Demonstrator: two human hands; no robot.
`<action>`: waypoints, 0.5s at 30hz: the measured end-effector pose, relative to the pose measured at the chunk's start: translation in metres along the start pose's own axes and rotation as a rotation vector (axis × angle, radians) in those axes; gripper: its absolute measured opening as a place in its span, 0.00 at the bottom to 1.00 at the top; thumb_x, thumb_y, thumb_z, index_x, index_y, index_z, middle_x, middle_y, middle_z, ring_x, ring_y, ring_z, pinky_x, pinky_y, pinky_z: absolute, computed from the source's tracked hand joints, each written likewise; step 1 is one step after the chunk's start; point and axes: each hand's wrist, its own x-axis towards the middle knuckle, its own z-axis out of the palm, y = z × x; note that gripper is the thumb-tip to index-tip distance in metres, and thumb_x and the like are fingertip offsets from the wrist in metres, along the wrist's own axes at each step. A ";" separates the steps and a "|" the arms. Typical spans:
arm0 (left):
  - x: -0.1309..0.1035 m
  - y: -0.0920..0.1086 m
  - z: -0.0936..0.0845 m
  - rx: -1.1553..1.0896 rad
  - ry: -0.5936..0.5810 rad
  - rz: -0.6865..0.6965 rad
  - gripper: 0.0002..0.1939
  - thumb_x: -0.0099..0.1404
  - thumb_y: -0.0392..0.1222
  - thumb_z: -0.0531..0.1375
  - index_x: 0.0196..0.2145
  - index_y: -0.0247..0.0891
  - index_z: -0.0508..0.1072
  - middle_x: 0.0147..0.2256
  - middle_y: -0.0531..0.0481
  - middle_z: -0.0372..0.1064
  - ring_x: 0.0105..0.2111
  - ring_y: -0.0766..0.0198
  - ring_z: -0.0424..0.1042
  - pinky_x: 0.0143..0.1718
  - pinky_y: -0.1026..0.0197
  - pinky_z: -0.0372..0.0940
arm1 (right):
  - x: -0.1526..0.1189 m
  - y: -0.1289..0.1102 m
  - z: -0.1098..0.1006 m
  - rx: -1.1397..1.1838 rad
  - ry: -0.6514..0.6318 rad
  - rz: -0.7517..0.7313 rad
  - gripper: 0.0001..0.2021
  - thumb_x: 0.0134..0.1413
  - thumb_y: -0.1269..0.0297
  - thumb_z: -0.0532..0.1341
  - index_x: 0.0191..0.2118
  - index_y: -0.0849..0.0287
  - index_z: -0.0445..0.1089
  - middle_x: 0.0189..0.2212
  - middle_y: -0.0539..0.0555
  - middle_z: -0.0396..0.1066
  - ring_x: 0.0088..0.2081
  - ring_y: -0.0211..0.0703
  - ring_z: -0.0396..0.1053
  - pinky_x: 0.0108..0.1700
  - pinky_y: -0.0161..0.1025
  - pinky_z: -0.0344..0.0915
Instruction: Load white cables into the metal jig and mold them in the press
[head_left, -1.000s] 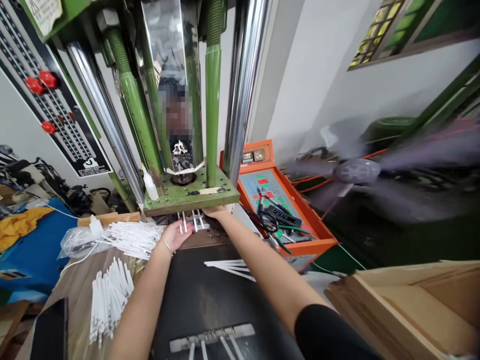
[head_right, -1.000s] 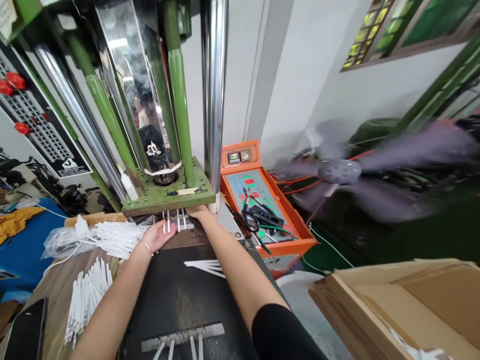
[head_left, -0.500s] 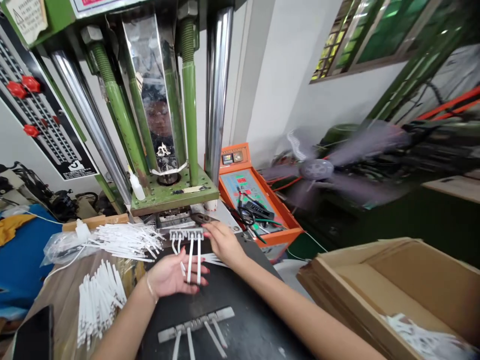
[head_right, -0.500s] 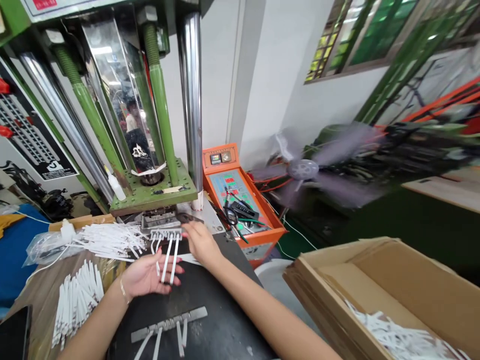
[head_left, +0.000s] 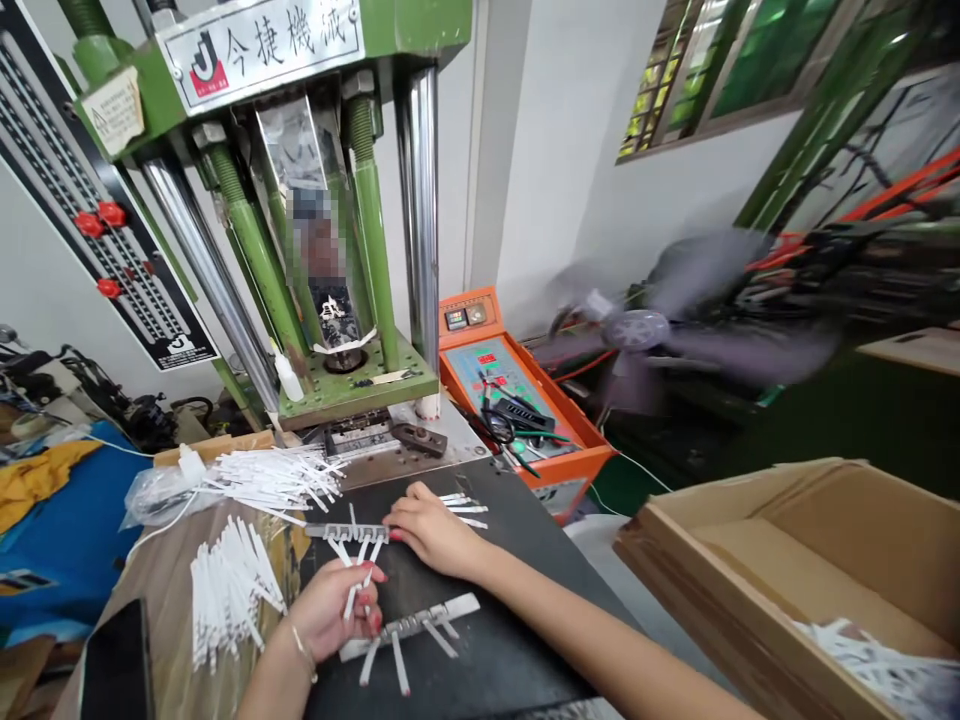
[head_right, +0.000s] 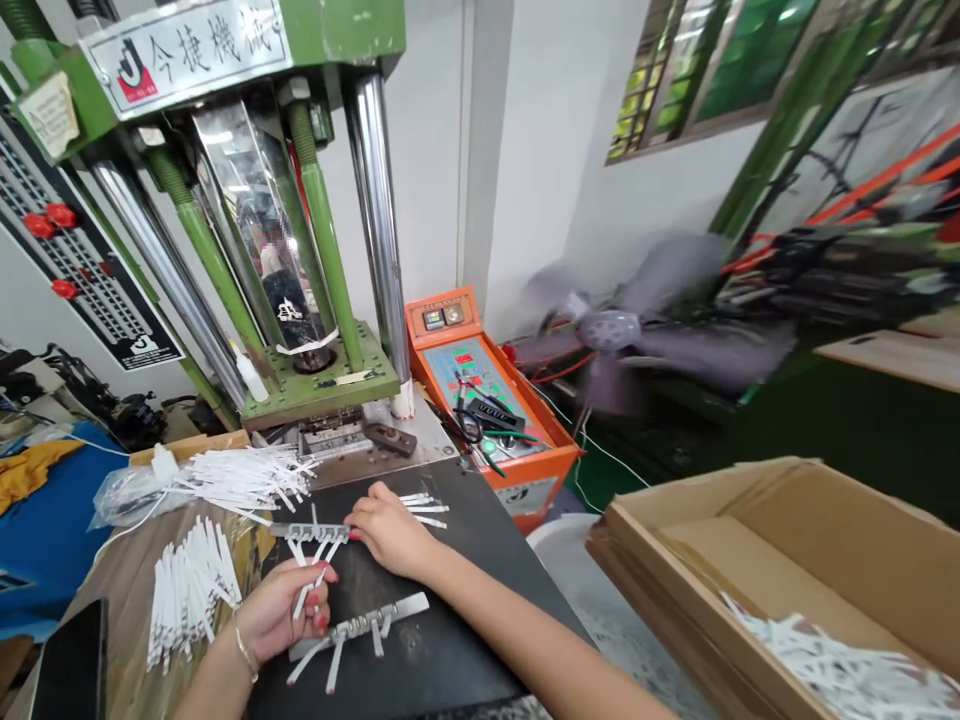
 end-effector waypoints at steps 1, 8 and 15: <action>0.000 -0.001 -0.001 0.010 0.008 0.015 0.23 0.48 0.53 0.70 0.30 0.34 0.66 0.15 0.61 0.54 0.15 0.70 0.61 0.22 0.64 0.59 | 0.006 -0.003 0.001 0.025 -0.037 -0.003 0.09 0.62 0.69 0.57 0.41 0.57 0.76 0.35 0.55 0.73 0.40 0.46 0.64 0.45 0.43 0.62; 0.005 -0.009 -0.001 0.079 0.070 0.095 0.34 0.37 0.68 0.69 0.26 0.38 0.60 0.13 0.65 0.46 0.12 0.73 0.52 0.18 0.65 0.55 | 0.053 -0.021 0.025 0.290 0.086 0.059 0.08 0.57 0.74 0.58 0.28 0.60 0.72 0.31 0.54 0.71 0.37 0.43 0.67 0.45 0.42 0.63; 0.003 -0.001 0.007 0.227 0.037 0.194 0.28 0.50 0.66 0.65 0.24 0.39 0.59 0.14 0.64 0.44 0.13 0.75 0.44 0.18 0.67 0.44 | 0.043 -0.014 0.003 1.124 0.469 0.449 0.12 0.55 0.52 0.59 0.32 0.56 0.64 0.24 0.49 0.70 0.23 0.40 0.68 0.26 0.38 0.68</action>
